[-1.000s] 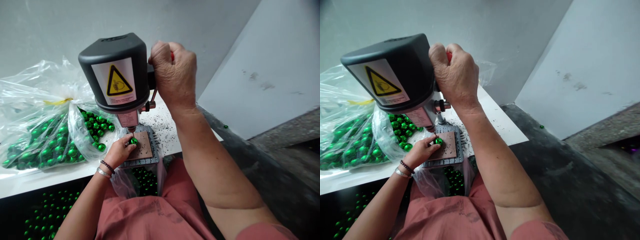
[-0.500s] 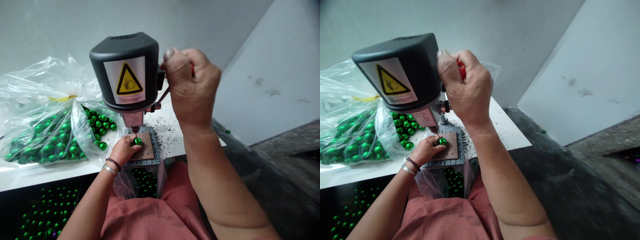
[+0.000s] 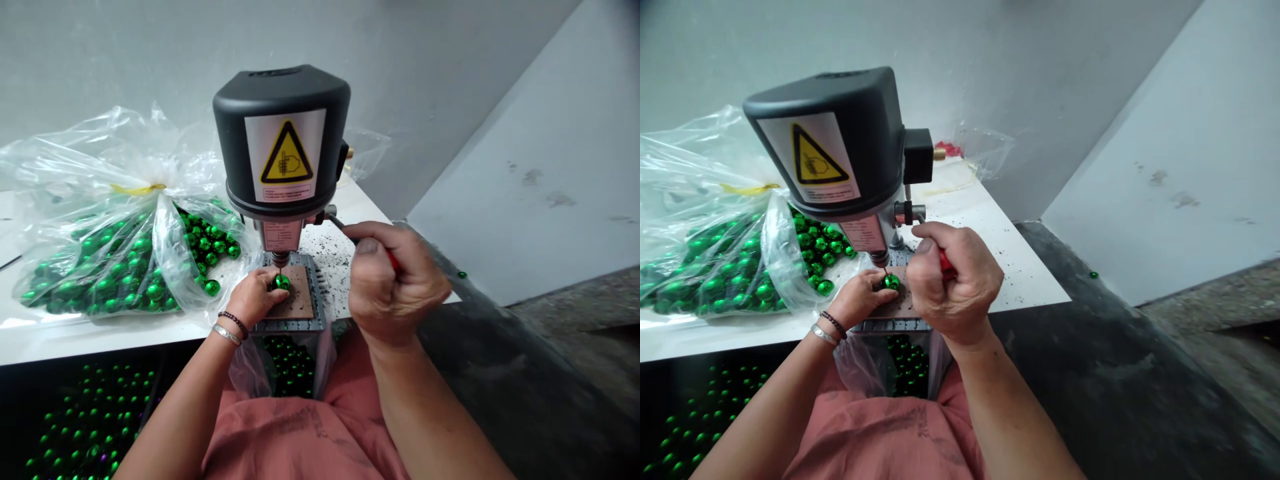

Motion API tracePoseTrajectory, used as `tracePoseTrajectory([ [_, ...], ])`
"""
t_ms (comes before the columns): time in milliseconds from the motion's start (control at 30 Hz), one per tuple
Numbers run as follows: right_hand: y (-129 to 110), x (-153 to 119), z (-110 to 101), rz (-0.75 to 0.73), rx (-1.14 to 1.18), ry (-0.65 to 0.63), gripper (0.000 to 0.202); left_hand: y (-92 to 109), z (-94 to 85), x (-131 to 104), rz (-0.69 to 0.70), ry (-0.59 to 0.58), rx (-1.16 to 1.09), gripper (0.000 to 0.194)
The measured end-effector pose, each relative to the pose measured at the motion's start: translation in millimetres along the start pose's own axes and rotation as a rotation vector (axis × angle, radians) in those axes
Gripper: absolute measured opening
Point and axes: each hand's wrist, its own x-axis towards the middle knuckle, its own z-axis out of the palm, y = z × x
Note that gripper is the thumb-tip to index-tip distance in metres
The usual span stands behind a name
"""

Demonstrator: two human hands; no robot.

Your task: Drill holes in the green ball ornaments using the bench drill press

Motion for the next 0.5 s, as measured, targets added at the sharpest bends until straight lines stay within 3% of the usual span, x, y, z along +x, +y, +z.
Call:
tracePoseTrajectory([
  [300,4.1,-13.2,3.7,0.015,0.064,0.028,0.019,4.1,-2.4,-3.6,-0.010,0.007,-0.001,0.023],
  [500,5.2,-18.3,4.7,0.027,0.052,0.043,0.018,1.0,0.9,-2.3,-0.004,0.027,-0.023,0.029],
])
